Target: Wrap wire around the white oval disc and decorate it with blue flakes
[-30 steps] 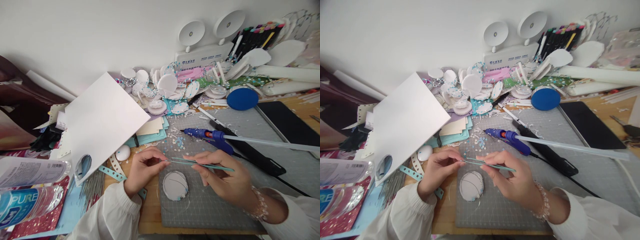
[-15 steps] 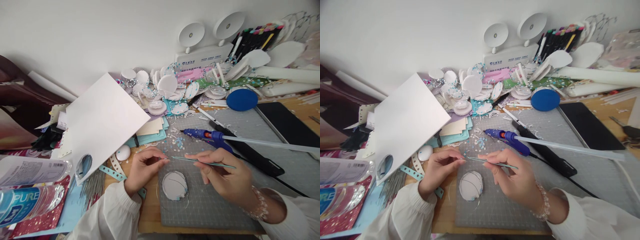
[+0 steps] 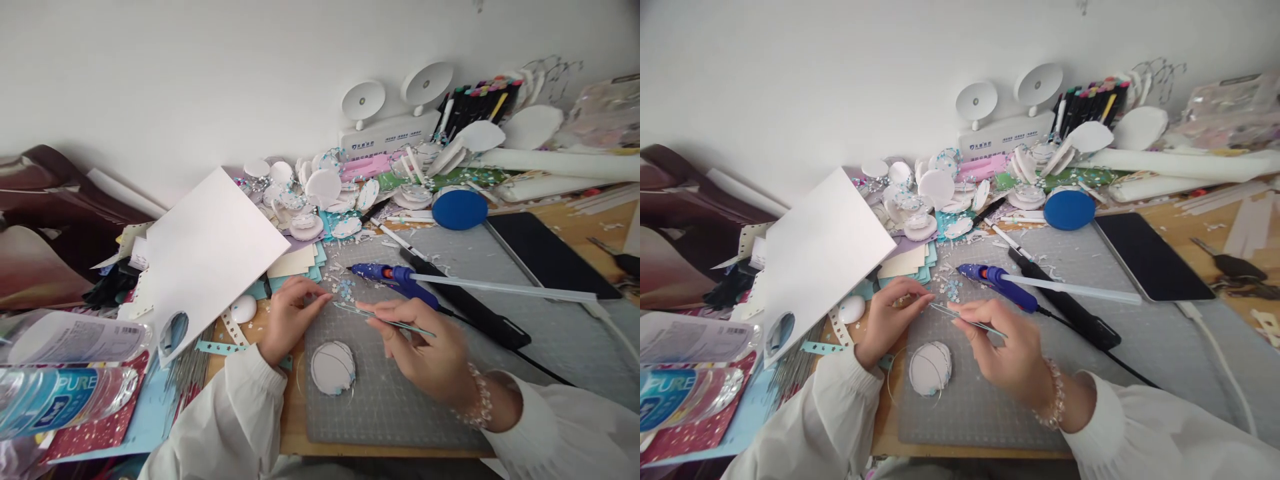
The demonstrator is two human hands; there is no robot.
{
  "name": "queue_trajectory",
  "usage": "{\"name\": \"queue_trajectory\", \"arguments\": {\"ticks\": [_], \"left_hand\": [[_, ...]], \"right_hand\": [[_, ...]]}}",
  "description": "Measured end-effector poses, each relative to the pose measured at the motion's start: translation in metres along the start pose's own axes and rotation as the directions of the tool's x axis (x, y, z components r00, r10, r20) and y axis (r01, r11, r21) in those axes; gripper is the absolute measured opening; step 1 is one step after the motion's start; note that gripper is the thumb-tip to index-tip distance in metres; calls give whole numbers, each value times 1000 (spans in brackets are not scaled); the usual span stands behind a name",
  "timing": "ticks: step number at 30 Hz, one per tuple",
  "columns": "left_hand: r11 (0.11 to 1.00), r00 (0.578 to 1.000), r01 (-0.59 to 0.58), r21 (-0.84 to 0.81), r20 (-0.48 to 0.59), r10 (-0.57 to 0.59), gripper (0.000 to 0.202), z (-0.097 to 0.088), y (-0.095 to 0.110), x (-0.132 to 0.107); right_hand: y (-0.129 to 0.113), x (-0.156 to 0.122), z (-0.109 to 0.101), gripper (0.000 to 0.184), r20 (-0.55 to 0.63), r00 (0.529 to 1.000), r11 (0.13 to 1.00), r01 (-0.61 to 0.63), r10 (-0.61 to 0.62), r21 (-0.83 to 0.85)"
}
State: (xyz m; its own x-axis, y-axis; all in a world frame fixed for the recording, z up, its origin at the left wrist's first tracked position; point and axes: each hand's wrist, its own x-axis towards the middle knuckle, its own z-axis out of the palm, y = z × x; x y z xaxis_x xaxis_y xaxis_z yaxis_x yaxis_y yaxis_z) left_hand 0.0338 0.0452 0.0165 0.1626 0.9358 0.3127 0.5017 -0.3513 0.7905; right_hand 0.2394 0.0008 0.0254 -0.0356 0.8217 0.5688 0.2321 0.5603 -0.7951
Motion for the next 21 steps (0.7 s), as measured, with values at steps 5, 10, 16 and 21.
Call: {"name": "queue_trajectory", "arguments": {"ticks": [5, 10, 16, 21], "left_hand": [[997, 999, -31, -66, -40, 29, 19, -3, 1, 2], [974, 990, -102, -203, 78, 120, 19, -12, 4, -10], [950, 977, -171, -262, 76, 197, 24, -11, 1, -12], [945, 980, -147, -293, 84, 179, 12, -10, 0, -12]], "right_hand": [[-1, 2, 0, 13, -8, 999, 998, -38, 38, 50], [-2, 3, 0, 7, 17, 976, 964, -215, 215, 158], [-2, 1, 2, 10, 71, 917, 872, -395, 392, 289], [-3, 3, 3, 12, 103, 903, 864, -428, 416, 264]]}}
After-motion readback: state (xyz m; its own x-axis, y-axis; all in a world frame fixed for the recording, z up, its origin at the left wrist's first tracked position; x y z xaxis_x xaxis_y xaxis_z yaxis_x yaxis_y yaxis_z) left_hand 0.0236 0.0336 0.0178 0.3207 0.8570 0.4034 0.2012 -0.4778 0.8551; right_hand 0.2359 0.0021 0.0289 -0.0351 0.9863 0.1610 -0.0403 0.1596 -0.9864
